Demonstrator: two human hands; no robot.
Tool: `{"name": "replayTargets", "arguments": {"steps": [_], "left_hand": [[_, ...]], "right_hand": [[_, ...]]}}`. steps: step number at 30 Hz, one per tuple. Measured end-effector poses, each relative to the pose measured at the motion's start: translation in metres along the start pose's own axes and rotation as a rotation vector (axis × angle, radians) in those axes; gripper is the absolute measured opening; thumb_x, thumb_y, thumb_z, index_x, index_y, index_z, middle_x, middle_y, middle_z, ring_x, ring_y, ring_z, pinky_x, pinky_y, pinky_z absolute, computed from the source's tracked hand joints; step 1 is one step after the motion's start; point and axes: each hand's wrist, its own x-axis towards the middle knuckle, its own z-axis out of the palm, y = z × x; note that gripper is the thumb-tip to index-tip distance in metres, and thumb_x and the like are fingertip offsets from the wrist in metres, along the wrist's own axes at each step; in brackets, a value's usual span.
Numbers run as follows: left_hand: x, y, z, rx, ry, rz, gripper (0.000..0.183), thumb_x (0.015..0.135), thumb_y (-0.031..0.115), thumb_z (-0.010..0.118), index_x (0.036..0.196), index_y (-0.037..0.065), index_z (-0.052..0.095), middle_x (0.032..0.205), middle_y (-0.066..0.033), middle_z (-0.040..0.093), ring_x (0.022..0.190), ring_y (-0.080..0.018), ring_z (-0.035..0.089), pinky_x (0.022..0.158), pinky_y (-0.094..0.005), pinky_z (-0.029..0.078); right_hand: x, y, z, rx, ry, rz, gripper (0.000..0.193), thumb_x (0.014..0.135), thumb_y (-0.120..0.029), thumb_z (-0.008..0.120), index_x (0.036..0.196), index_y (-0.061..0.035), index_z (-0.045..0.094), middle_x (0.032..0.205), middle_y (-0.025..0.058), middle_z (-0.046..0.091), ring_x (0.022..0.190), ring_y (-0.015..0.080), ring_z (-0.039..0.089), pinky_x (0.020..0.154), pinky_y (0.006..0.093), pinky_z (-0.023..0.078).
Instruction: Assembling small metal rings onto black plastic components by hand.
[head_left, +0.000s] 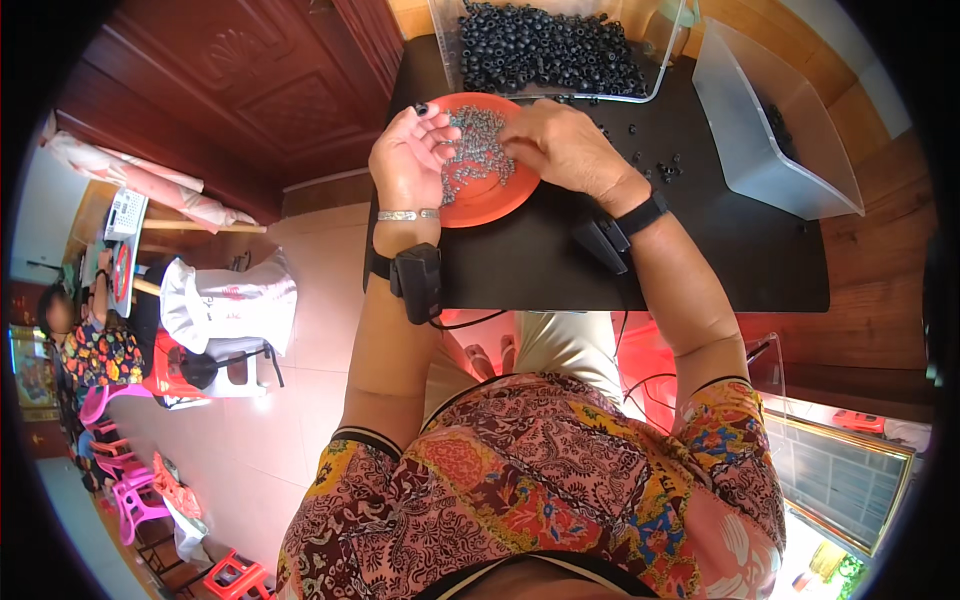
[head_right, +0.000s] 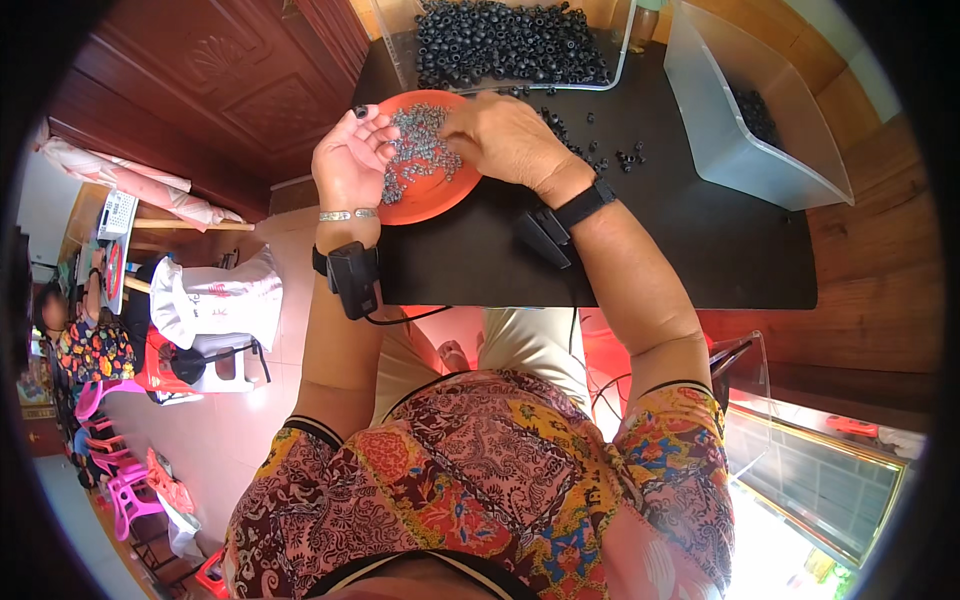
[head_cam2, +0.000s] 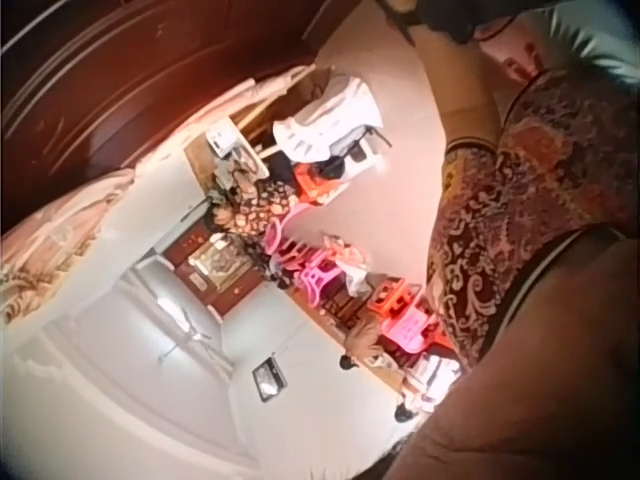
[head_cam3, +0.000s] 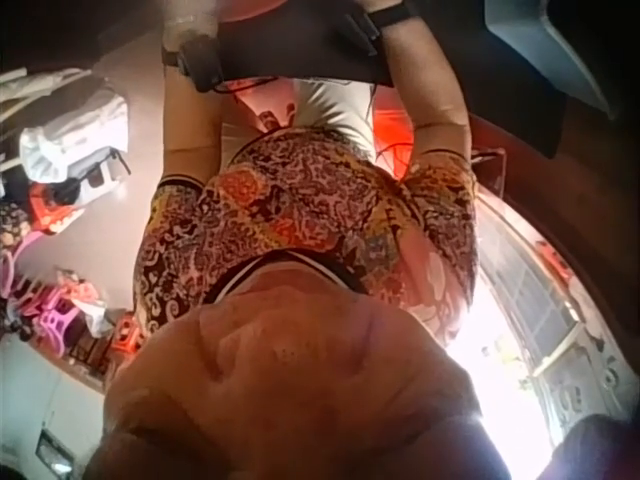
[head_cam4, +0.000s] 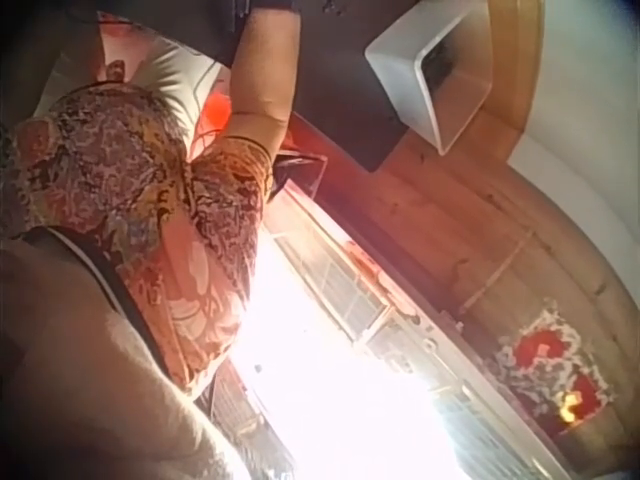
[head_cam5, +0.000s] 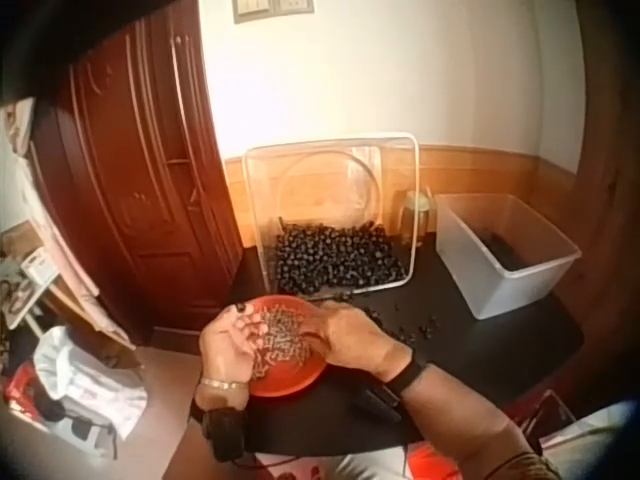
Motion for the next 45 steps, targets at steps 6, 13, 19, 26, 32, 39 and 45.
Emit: {"name": "replayTargets", "arguments": {"steps": [6, 13, 19, 26, 32, 39, 45], "left_hand": [[0.005, -0.002, -0.006, -0.055, 0.078, -0.084, 0.023, 0.091, 0.023, 0.051, 0.091, 0.002, 0.059, 0.083, -0.0089, 0.062, 0.071, -0.0215, 0.061, 0.061, -0.0305, 0.045], [0.003, -0.002, -0.004, -0.076, 0.014, -0.099, 0.024, 0.09, 0.024, 0.052, 0.091, 0.001, 0.059, 0.082, -0.0094, 0.063, 0.071, -0.022, 0.061, 0.061, -0.03, 0.045], [-0.003, -0.004, 0.004, -0.013, -0.01, -0.127, 0.023, 0.088, 0.024, 0.054, 0.091, 0.001, 0.059, 0.08, -0.009, 0.063, 0.069, -0.0211, 0.061, 0.06, -0.0293, 0.045], [-0.003, -0.002, -0.001, -0.046, -0.022, -0.132, 0.022, 0.089, 0.023, 0.054, 0.092, 0.001, 0.059, 0.086, -0.0103, 0.063, 0.076, -0.0225, 0.06, 0.065, -0.0308, 0.044], [-0.002, -0.003, 0.0, -0.014, -0.019, -0.128, 0.023, 0.09, 0.023, 0.053, 0.092, 0.001, 0.059, 0.085, -0.0104, 0.063, 0.076, -0.0226, 0.06, 0.066, -0.0313, 0.045], [-0.002, -0.003, -0.001, -0.057, -0.058, -0.138, 0.023, 0.089, 0.025, 0.054, 0.092, 0.002, 0.059, 0.083, -0.0098, 0.063, 0.073, -0.0221, 0.061, 0.064, -0.0305, 0.045], [-0.002, -0.011, -0.004, -0.079, -0.07, -0.15, 0.022, 0.09, 0.024, 0.053, 0.092, 0.003, 0.059, 0.082, -0.0089, 0.063, 0.07, -0.0214, 0.061, 0.061, -0.0295, 0.045]], "right_hand": [[-0.002, 0.009, 0.004, -0.2, -0.08, -0.054, 0.007, 0.074, -0.014, 0.064, 0.078, -0.0093, 0.067, 0.081, 0.0062, 0.064, 0.085, 0.0268, 0.058, 0.078, 0.0378, 0.048], [-0.001, 0.001, 0.0, -0.236, -0.066, -0.015, 0.009, 0.074, -0.014, 0.065, 0.081, -0.0081, 0.066, 0.083, 0.0074, 0.062, 0.086, 0.0275, 0.058, 0.077, 0.0382, 0.048], [-0.002, -0.012, 0.018, -0.083, -0.125, -0.11, 0.009, 0.074, -0.012, 0.066, 0.081, -0.0077, 0.064, 0.083, 0.0076, 0.058, 0.086, 0.0275, 0.058, 0.076, 0.0387, 0.048], [-0.002, -0.014, 0.019, -0.123, -0.148, -0.054, 0.007, 0.074, -0.01, 0.065, 0.08, -0.0082, 0.065, 0.084, 0.0076, 0.058, 0.088, 0.0275, 0.058, 0.077, 0.0383, 0.047], [0.002, -0.019, 0.025, -0.085, -0.172, -0.044, 0.008, 0.076, -0.012, 0.064, 0.083, -0.0085, 0.066, 0.086, 0.0068, 0.06, 0.091, 0.0267, 0.057, 0.079, 0.0378, 0.048], [0.002, -0.014, 0.029, -0.158, -0.175, -0.085, 0.01, 0.077, -0.014, 0.063, 0.085, -0.0076, 0.066, 0.087, 0.0066, 0.061, 0.092, 0.0267, 0.057, 0.079, 0.0384, 0.048], [0.005, -0.014, 0.023, -0.057, 0.104, 0.011, 0.01, 0.079, -0.013, 0.062, 0.087, -0.0071, 0.065, 0.085, 0.0095, 0.061, 0.087, 0.029, 0.058, 0.076, 0.0397, 0.049]]}}
